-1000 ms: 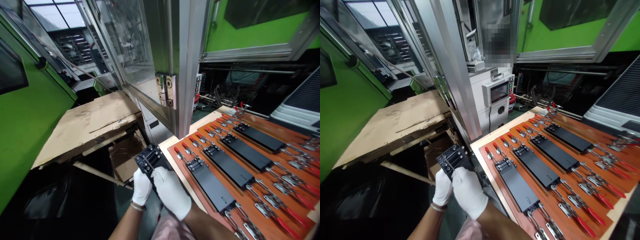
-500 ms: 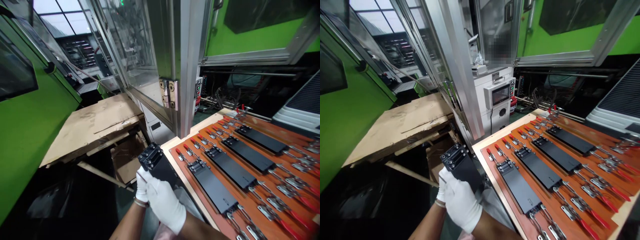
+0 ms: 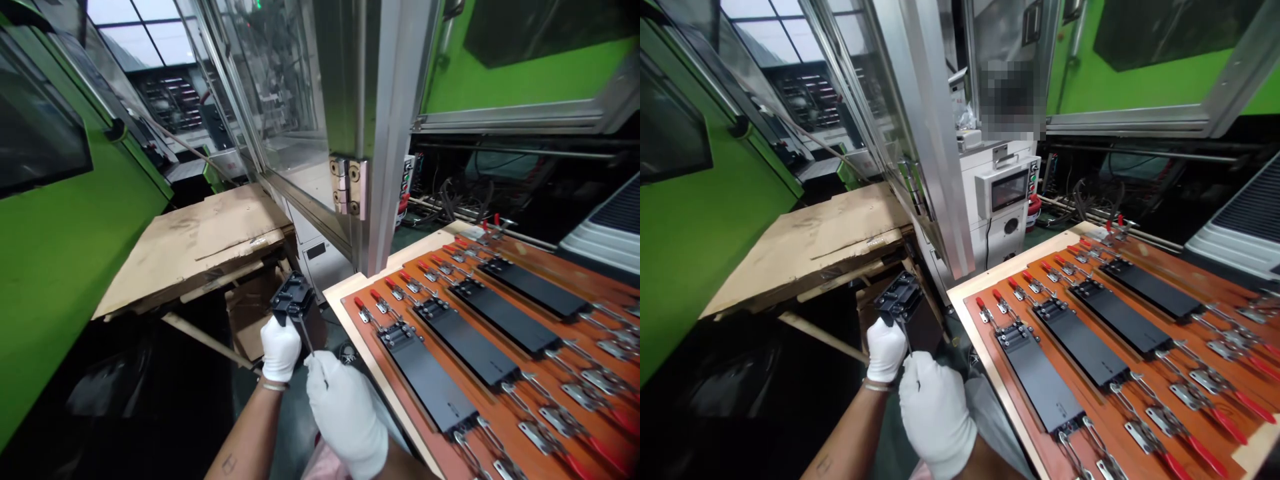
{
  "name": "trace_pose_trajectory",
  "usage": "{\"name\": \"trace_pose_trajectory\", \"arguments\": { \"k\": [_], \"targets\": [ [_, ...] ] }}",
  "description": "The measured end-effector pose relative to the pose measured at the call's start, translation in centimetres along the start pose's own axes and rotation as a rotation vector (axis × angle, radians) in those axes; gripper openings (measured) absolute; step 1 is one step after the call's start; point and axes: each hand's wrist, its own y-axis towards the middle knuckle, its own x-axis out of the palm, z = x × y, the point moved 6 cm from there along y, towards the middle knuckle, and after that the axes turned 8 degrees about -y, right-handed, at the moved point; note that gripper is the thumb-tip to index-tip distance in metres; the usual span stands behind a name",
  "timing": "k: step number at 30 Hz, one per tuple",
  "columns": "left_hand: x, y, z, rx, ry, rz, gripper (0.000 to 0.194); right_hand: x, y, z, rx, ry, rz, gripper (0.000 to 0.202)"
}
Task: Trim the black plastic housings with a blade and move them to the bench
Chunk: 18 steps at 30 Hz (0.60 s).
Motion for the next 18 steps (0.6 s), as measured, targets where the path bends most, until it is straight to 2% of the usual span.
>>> {"name": "trace_pose_trajectory", "arguments": {
  "k": [4, 8, 13, 15, 18],
  "targets": [
    [-1.0, 1.1, 1.2, 0.089, 0.211, 0.023, 0.022, -0.1, 0.6, 0.1, 0.063, -0.050, -0.143, 0.031],
    [-1.5, 2.0, 1.4, 0.072, 0.248, -0.027, 0.025, -0.8, 1.6, 0.3, 0.031, -0.070, -0.232, 0.030],
    [-1.6, 2.1, 1.1, -0.065, 0.011, -0.260, 0.023, -3.0, 2.4, 1.4, -0.085, 0.068, -0.184, 0.025],
    [-1.3, 1.6, 1.8, -0.011, -0.005, -0.352, 0.025, -3.6, 2.6, 1.7, -0.142, 0.034, -0.155, 0.025],
    [-0.8, 0.9, 3.1, 0.122, 0.046, -0.411, 0.028, -4.1, 2.7, 1.7, -0.223, -0.054, -0.103, 0.026]
  ]
}}
